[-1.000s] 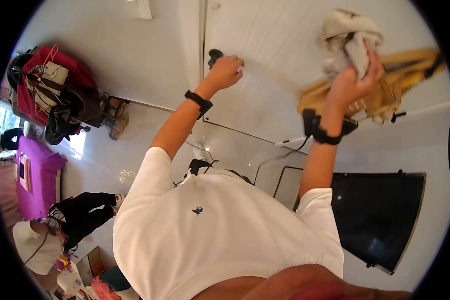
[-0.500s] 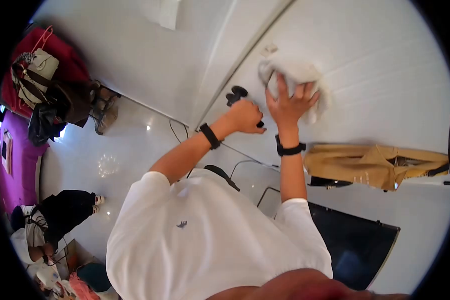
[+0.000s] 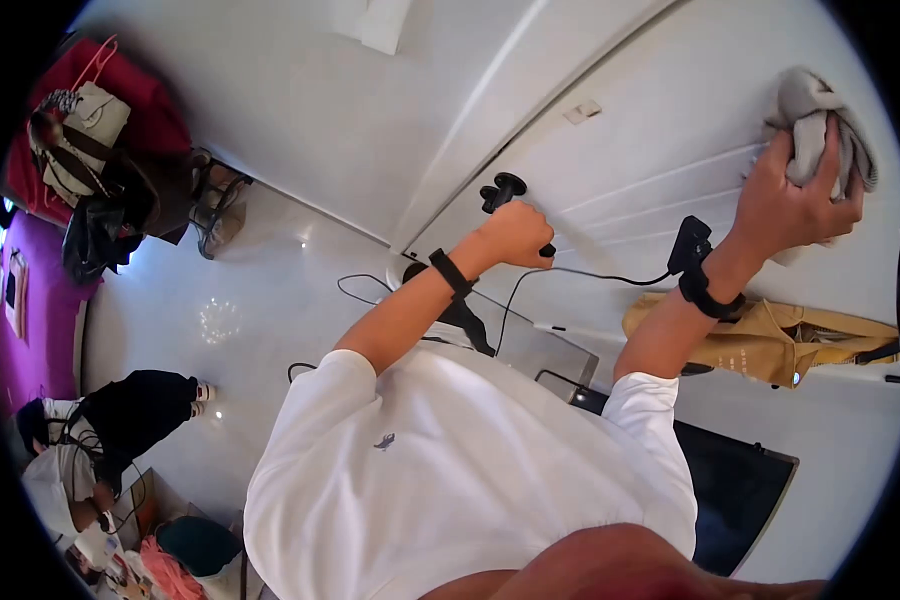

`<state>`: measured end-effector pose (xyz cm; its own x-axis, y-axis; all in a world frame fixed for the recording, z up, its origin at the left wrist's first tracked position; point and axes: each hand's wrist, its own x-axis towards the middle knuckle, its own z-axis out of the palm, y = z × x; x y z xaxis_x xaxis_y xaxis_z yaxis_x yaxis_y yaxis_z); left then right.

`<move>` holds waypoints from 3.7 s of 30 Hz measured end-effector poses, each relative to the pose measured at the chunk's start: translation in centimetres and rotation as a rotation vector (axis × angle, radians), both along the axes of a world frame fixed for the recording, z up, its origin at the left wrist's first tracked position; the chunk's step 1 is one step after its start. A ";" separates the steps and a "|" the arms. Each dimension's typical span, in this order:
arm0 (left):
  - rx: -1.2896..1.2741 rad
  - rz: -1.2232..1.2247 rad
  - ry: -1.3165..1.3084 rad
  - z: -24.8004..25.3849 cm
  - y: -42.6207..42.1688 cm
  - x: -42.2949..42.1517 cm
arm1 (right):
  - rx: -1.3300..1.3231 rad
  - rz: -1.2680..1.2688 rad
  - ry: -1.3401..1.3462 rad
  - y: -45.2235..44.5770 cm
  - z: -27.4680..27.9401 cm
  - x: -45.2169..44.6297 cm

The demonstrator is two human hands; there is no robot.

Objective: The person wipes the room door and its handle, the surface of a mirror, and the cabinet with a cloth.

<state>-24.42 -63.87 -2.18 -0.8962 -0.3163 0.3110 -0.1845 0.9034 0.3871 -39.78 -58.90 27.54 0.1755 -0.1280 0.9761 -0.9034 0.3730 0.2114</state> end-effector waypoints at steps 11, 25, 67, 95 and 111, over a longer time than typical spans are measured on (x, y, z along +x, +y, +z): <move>0.403 -0.064 0.311 1.2 0.3 0.2 | 0.385 0.264 -0.434 1.0 -12.7 5.8; -0.204 0.407 1.078 11.5 -3.7 5.6 | 0.755 1.250 -0.961 3.4 -15.6 7.9; 0.343 0.538 0.615 9.6 1.1 4.3 | 0.600 1.101 -1.580 2.8 -35.0 6.5; 1.100 0.054 0.254 1.3 1.2 9.6 | 0.696 0.773 -1.044 6.2 -24.7 9.8; 0.537 0.263 0.341 1.4 1.3 10.6 | 0.793 0.384 -0.896 6.7 -27.5 5.3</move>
